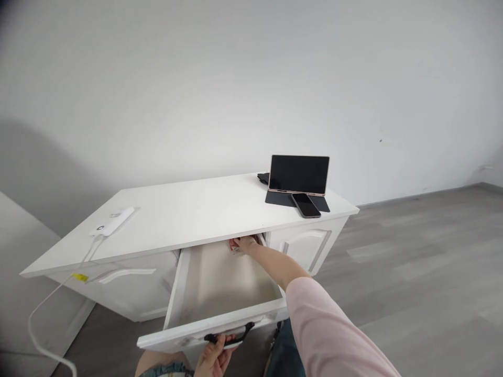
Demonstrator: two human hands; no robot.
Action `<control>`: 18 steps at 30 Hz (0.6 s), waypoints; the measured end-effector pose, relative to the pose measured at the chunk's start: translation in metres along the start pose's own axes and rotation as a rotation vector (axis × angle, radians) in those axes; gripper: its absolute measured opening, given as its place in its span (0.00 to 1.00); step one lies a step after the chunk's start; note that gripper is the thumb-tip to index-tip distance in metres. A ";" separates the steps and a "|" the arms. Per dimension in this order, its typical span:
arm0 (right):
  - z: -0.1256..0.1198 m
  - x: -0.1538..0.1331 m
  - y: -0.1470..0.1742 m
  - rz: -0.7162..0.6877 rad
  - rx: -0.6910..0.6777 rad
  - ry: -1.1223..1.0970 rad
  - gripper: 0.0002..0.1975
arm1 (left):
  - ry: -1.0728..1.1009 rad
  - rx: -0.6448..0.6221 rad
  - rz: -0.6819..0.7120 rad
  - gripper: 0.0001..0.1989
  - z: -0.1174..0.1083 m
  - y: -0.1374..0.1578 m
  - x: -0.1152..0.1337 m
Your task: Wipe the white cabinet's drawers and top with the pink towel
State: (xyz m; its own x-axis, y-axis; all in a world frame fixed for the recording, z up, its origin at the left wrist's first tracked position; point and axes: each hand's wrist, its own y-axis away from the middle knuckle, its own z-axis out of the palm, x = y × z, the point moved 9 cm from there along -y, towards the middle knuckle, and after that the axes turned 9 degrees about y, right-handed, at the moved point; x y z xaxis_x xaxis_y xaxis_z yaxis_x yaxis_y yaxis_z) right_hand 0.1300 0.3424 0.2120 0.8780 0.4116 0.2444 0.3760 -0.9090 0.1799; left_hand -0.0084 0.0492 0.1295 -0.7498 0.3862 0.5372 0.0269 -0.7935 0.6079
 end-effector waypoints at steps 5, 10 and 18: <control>-0.003 -0.005 0.003 -0.064 -0.072 0.017 0.31 | -0.008 -0.005 0.032 0.15 0.002 0.001 0.002; -0.001 -0.018 0.039 -0.183 -0.132 -0.006 0.27 | -0.039 0.001 0.018 0.13 0.001 0.000 0.002; 0.004 -0.054 0.112 -0.372 -0.287 -0.057 0.24 | 0.038 -0.059 -0.057 0.15 -0.004 -0.009 -0.006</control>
State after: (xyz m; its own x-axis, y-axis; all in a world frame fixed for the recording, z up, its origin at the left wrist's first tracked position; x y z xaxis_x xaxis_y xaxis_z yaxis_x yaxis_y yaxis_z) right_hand 0.1263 0.2179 0.2153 0.7170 0.6943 0.0621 0.5782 -0.6421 0.5034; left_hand -0.0068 0.0515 0.1182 -0.7737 0.4142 0.4793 -0.0550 -0.7977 0.6006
